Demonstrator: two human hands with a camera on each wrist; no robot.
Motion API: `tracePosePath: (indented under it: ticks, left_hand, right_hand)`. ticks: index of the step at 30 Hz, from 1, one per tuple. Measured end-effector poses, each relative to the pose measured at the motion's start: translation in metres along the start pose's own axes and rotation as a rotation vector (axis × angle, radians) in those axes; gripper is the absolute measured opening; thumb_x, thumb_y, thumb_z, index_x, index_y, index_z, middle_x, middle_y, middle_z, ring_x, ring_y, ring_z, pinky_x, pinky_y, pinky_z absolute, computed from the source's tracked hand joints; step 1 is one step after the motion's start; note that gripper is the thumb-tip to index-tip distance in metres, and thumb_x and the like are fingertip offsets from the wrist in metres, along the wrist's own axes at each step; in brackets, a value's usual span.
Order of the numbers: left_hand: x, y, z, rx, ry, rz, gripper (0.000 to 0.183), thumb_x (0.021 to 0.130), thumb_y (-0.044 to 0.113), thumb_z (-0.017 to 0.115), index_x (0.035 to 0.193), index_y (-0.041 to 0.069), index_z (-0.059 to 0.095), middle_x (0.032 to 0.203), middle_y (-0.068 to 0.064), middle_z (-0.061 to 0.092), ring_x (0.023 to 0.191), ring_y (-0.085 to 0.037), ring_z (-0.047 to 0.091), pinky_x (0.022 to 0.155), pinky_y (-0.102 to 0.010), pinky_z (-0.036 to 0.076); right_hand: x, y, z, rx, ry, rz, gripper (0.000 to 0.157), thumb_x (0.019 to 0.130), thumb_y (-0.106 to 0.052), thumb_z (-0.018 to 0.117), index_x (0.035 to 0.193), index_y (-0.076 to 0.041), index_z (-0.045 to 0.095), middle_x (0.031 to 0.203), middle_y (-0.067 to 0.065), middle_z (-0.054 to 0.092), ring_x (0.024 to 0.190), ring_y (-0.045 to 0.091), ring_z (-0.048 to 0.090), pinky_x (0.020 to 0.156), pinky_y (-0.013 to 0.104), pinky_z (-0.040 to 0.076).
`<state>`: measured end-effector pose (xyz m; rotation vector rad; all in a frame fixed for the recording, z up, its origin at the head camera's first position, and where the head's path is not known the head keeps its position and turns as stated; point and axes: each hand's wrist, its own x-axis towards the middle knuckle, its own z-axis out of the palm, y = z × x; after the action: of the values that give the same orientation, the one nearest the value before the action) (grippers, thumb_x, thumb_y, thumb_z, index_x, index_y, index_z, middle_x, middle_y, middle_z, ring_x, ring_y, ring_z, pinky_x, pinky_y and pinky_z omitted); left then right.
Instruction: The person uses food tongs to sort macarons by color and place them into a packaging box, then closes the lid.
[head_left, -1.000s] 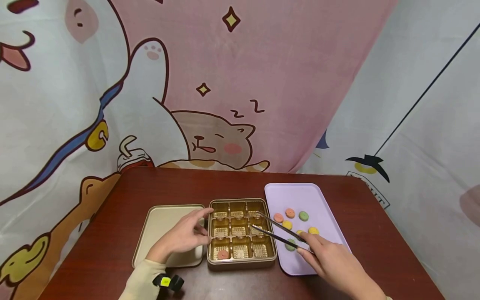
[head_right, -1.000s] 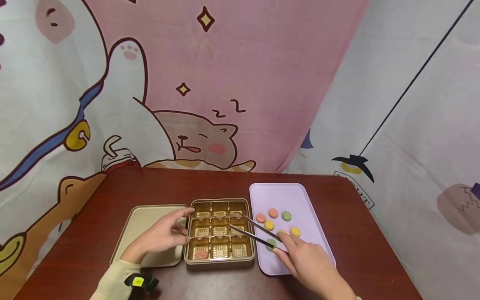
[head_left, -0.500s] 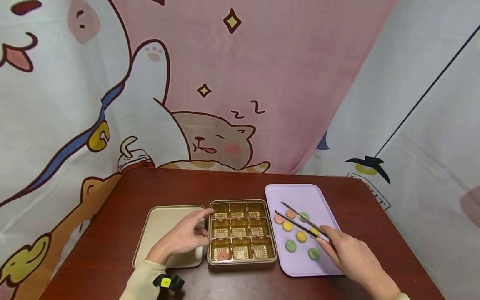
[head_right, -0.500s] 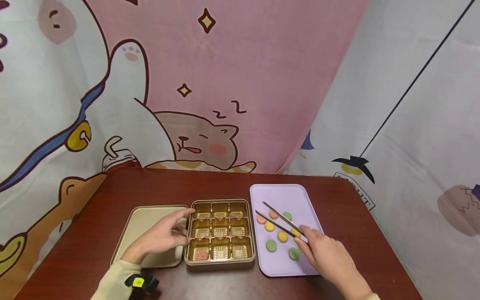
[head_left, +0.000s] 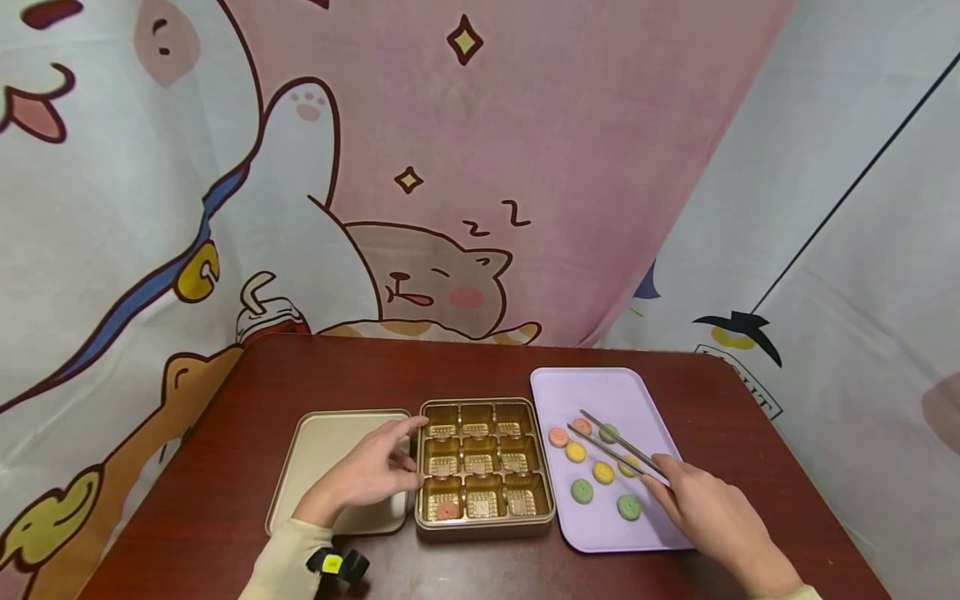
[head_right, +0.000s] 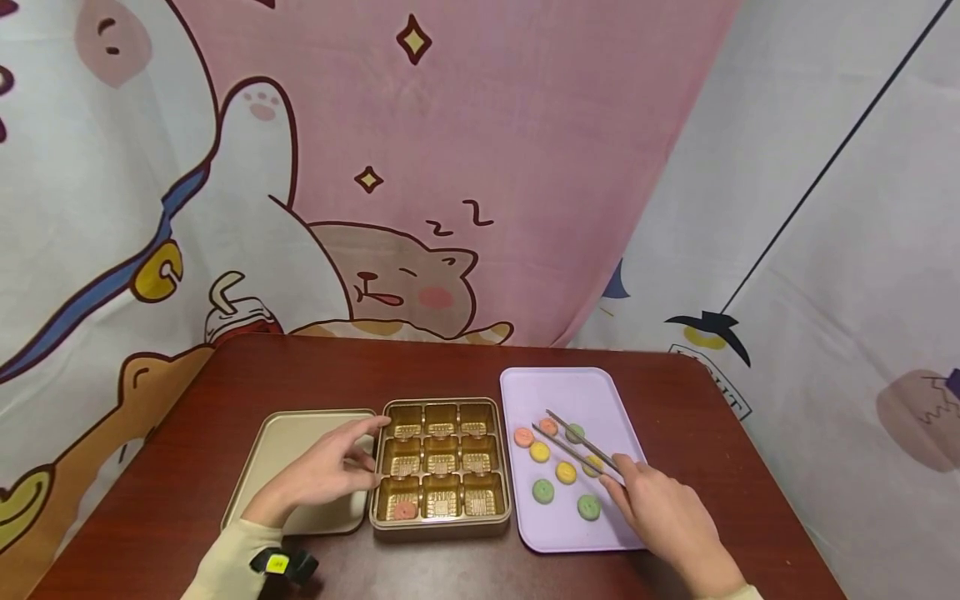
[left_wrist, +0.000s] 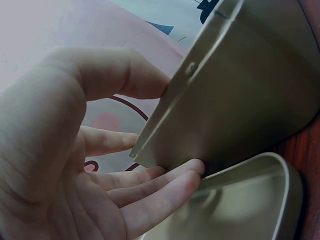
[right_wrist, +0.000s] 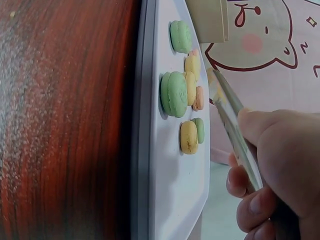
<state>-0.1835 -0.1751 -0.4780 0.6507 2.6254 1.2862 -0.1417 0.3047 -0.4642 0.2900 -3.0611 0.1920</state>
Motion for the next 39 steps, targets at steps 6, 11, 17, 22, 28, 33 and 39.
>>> tracePosePath:
  ticks: [6, 11, 17, 22, 28, 33, 39]
  left_hand:
    - [-0.0004, 0.0006, 0.0002, -0.003, -0.003, -0.003, 0.087, 0.079, 0.010, 0.082, 0.157, 0.004, 0.044, 0.146, -0.022, 0.053, 0.092, -0.015, 0.069, 0.082, -0.029, 0.057]
    - [-0.0005, 0.0009, 0.0001, -0.007, -0.001, -0.008, 0.088, 0.079, 0.009, 0.082, 0.157, 0.005, 0.044, 0.146, -0.022, 0.053, 0.092, -0.015, 0.069, 0.082, -0.030, 0.057]
    - [-0.0008, 0.0015, -0.0003, -0.010, -0.002, -0.003, 0.087, 0.079, 0.009, 0.082, 0.157, 0.005, 0.044, 0.147, -0.023, 0.053, 0.093, -0.017, 0.069, 0.082, -0.030, 0.057]
    - [-0.0008, 0.0011, -0.0004, -0.017, -0.001, 0.006, 0.087, 0.079, 0.008, 0.082, 0.157, 0.004, 0.044, 0.146, -0.023, 0.053, 0.092, -0.018, 0.070, 0.082, -0.028, 0.057]
    - [-0.0009, 0.0009, 0.0000, -0.014, 0.000, -0.003, 0.087, 0.079, 0.009, 0.082, 0.157, 0.005, 0.044, 0.146, -0.023, 0.054, 0.093, -0.018, 0.070, 0.082, -0.029, 0.057]
    - [-0.0008, 0.0015, -0.0001, -0.004, -0.001, -0.007, 0.087, 0.079, 0.009, 0.082, 0.157, 0.005, 0.044, 0.146, -0.023, 0.054, 0.093, -0.018, 0.070, 0.082, -0.031, 0.057]
    - [-0.0007, 0.0022, -0.0001, 0.001, 0.000, -0.008, 0.086, 0.079, 0.009, 0.082, 0.157, 0.005, 0.044, 0.145, -0.022, 0.054, 0.093, -0.018, 0.070, 0.082, -0.031, 0.057]
  right_hand:
    - [0.0024, 0.0002, -0.0003, -0.020, -0.040, 0.030, 0.039, 0.098, -0.037, 0.073, 0.119, -0.005, 0.068, 0.087, 0.002, 0.069, 0.067, 0.014, 0.054, 0.052, 0.037, 0.049]
    - [0.0036, -0.0012, 0.0001, -0.051, -0.059, 0.037, 0.040, 0.097, -0.036, 0.074, 0.120, -0.003, 0.069, 0.088, 0.005, 0.071, 0.068, 0.015, 0.058, 0.054, 0.041, 0.053]
    - [0.0044, -0.0034, 0.0002, -0.075, -0.046, 0.021, 0.038, 0.097, -0.035, 0.075, 0.118, -0.003, 0.070, 0.084, 0.004, 0.069, 0.067, 0.015, 0.059, 0.051, 0.042, 0.052]
    - [0.0044, -0.0034, 0.0002, -0.099, -0.013, 0.000, 0.037, 0.096, -0.034, 0.075, 0.117, -0.004, 0.070, 0.080, 0.003, 0.067, 0.064, 0.015, 0.058, 0.049, 0.041, 0.049]
    - [0.0048, -0.0032, 0.0003, -0.102, -0.027, 0.002, 0.038, 0.096, -0.034, 0.076, 0.118, -0.003, 0.070, 0.080, 0.004, 0.068, 0.063, 0.015, 0.056, 0.049, 0.040, 0.049]
    - [0.0046, -0.0043, 0.0000, -0.102, -0.046, 0.019, 0.040, 0.095, -0.034, 0.076, 0.119, -0.002, 0.070, 0.082, 0.005, 0.069, 0.064, 0.015, 0.056, 0.050, 0.039, 0.051]
    - [0.0047, -0.0059, -0.0002, -0.101, -0.057, 0.034, 0.042, 0.095, -0.034, 0.076, 0.121, -0.002, 0.070, 0.083, 0.005, 0.070, 0.064, 0.015, 0.054, 0.050, 0.038, 0.051]
